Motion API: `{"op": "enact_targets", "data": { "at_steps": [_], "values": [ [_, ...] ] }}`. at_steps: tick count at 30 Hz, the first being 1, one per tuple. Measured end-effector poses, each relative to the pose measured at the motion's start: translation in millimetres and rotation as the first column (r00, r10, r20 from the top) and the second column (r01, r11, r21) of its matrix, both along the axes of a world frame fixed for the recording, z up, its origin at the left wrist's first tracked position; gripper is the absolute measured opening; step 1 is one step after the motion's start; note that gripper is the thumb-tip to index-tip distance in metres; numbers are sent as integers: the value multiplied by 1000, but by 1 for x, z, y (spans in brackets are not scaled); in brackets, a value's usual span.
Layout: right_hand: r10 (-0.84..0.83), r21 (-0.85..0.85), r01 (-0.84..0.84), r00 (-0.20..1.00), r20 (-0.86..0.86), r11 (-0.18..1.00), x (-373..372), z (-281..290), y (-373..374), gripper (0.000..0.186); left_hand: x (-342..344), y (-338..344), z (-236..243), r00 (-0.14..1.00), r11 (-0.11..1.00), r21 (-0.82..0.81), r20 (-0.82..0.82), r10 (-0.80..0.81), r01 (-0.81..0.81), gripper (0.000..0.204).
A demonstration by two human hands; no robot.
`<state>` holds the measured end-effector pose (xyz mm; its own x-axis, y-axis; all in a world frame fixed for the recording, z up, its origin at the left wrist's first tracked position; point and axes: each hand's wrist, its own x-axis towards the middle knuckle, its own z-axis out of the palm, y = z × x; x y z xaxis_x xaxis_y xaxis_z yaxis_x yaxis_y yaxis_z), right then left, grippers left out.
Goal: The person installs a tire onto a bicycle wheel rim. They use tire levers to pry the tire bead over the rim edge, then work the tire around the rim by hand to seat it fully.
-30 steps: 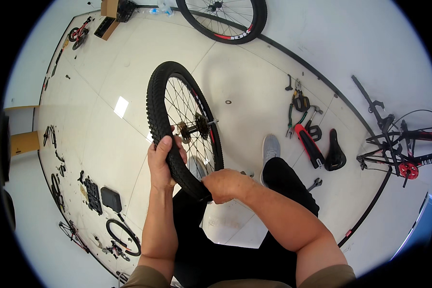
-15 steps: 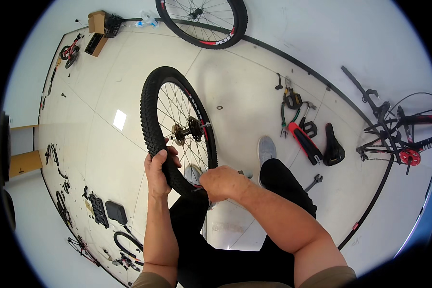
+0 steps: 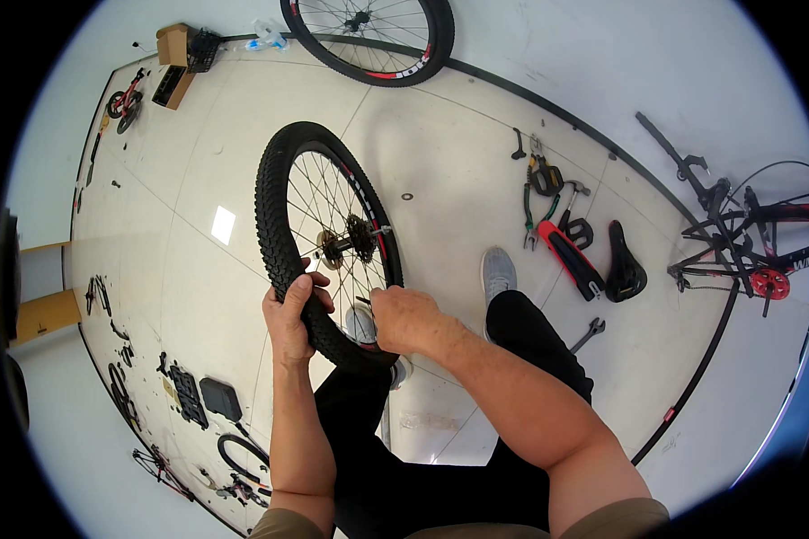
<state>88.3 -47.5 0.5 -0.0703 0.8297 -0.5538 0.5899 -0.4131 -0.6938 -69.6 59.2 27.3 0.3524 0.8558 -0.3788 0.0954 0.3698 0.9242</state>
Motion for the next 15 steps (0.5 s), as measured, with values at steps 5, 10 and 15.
{"op": "enact_targets", "data": {
  "at_steps": [5, 10, 15],
  "values": [
    [-84, -46, 80, 994, -74, 996, 1, 0, 2, 30, 0, 0, 1, 1000, 1000, -3, -10, -9, 9, 56],
    [-64, -73, 56, 991, -117, 996, 4, 4, 4, 29, -2, 0, 1, 999, 1000, -2, -29, -16, 16, 54],
    [-21, -83, 15, 998, -65, 996, 1, 6, 5, 30, -1, -1, 2, 999, 999, -48, 42, 20, -18, 45]
  ]
}}
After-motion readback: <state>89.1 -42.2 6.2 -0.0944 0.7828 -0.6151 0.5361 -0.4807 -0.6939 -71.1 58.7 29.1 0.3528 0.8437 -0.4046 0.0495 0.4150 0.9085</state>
